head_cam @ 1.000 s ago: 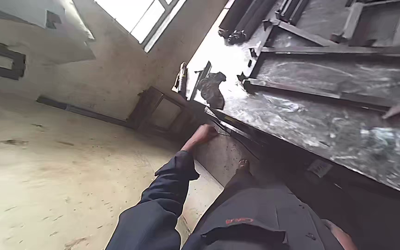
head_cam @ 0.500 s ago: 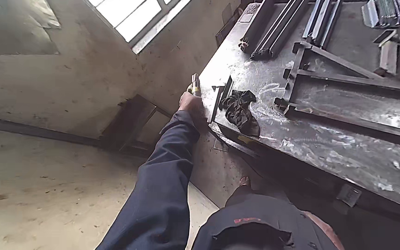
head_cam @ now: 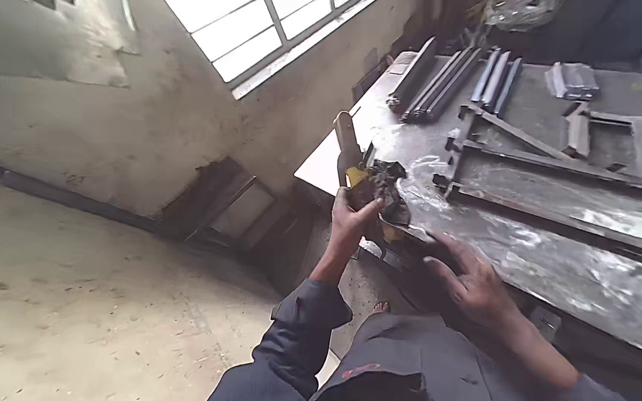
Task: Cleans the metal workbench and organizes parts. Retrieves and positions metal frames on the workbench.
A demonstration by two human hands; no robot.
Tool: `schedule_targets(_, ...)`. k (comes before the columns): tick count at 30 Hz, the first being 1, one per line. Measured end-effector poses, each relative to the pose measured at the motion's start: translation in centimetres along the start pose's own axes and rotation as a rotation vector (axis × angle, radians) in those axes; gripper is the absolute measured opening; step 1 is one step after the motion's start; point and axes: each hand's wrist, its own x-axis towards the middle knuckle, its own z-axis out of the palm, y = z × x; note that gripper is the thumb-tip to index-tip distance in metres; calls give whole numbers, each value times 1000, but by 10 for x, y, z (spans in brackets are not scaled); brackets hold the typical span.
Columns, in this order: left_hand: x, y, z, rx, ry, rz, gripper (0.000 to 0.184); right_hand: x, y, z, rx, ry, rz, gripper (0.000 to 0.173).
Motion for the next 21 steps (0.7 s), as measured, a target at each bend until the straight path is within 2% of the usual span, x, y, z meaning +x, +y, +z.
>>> schedule_targets(3, -73, 15, 71, 273, -112, 72, 49, -17, -22, -18, 259, 11, 184, 71)
schedule_targets(5, -124, 11, 117, 498, -277, 227, 40, -51, -16, -37, 416, 127, 300, 79)
schedule_targets(6, -147, 7, 136, 569, -371, 314, 37, -69, -8, -48, 474, 238, 348, 77)
schedule_targets(8, -188, 1, 172, 598, -577, 466, 30, -107, 13, -78, 521, 470, 451, 69)
schedule_targets(11, -222, 0, 213, 422, -873, 590, 21, -163, 40, -125, 523, 696, 623, 62)
schedule_targets(13, -227, 5, 236, 387, -947, 589, 19, -204, 52, -156, 558, 797, 694, 57)
schedule_targets(15, -214, 0, 255, 497, -888, 582, 19, -250, 56, -180, 605, 876, 652, 53)
schedule_targets(18, -162, -28, 283, 765, -796, 517, 21, -313, 58, -204, 597, 929, 589, 44)
schedule_targets(21, -99, -67, 320, 981, -758, 578, 31, -354, 54, -213, 423, 974, 798, 59)
